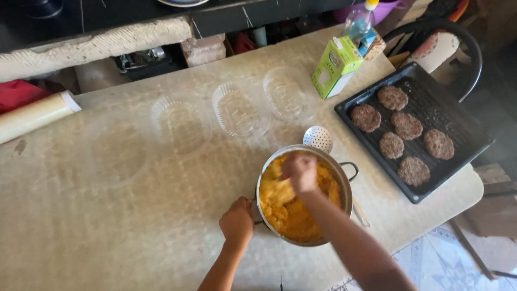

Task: The person uses a red-handled potato masher to mash a yellow-orange food mixture in a metal pot on a kitchen counter. The person repeatedly presses and stirs the mixture to break it down. A tray of cooked burger patties and plastic containers are visible nearby.

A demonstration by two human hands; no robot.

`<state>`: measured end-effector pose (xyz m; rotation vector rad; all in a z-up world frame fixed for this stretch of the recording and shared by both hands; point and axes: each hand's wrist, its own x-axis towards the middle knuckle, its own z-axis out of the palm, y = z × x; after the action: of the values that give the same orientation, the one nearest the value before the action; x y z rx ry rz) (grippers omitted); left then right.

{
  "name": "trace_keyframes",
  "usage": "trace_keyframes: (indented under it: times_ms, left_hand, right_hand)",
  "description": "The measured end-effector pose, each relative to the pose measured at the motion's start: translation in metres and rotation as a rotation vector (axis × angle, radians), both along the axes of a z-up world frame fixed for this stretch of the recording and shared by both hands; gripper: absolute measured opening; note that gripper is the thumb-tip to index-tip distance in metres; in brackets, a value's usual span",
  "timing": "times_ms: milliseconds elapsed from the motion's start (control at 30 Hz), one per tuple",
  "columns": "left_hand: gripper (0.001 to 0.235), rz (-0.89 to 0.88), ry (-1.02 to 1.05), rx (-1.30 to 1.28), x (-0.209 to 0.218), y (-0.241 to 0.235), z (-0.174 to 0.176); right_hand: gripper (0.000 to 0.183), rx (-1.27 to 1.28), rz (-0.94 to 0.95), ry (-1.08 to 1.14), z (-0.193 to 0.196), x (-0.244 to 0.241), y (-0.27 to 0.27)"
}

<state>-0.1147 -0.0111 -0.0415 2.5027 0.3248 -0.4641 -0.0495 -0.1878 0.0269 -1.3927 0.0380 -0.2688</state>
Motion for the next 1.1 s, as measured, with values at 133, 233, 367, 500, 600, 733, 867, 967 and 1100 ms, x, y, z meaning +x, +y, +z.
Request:
trace_keyframes:
  times_ms: [133, 233, 367, 500, 600, 733, 867, 967, 1100]
  left_hand:
    - [0.028, -0.008, -0.089, 0.044, 0.001, 0.002, -0.017]
    - [0.034, -0.042, -0.076, 0.038, -0.002, 0.006, 0.010]
    - [0.031, 0.000, -0.095, -0.004, -0.005, 0.000, -0.009]
    - [0.028, 0.010, -0.137, 0.017, -0.011, -0.003, -0.015]
    - [0.035, 0.034, 0.000, 0.008, -0.004, -0.002, 0.002]
    - [0.028, -0.009, -0.067, 0.025, -0.012, -0.002, -0.013]
    - [0.029, 0.016, -0.098, 0.056, -0.023, -0.009, -0.040]
    - [0.028, 0.044, -0.134, 0.033, -0.024, -0.011, -0.034]
    - [0.029, 0.039, -0.297, 0.149, -0.032, -0.010, -0.039]
  right_hand:
    - [0.020, -0.228, 0.170, -0.098, -0.079, -0.012, 0.007]
    - [0.031, -0.115, 0.086, -0.078, -0.048, -0.022, -0.011]
    - [0.039, 0.004, 0.027, 0.057, 0.057, -0.019, -0.029]
    - [0.029, 0.161, -0.023, -0.071, 0.005, 0.009, -0.002]
    - [0.023, -0.233, 0.002, 0.085, -0.037, 0.001, 0.018]
    - [0.020, -0.144, 0.145, 0.113, -0.017, -0.024, -0.004]
    - [0.040, -0.279, 0.065, -0.017, 0.023, -0.009, -0.020]
    - [0.026, -0.147, 0.049, -0.037, 0.016, 0.018, 0.010]
    - [0.031, -0.082, 0.218, -0.118, -0.031, -0.032, 0.006]
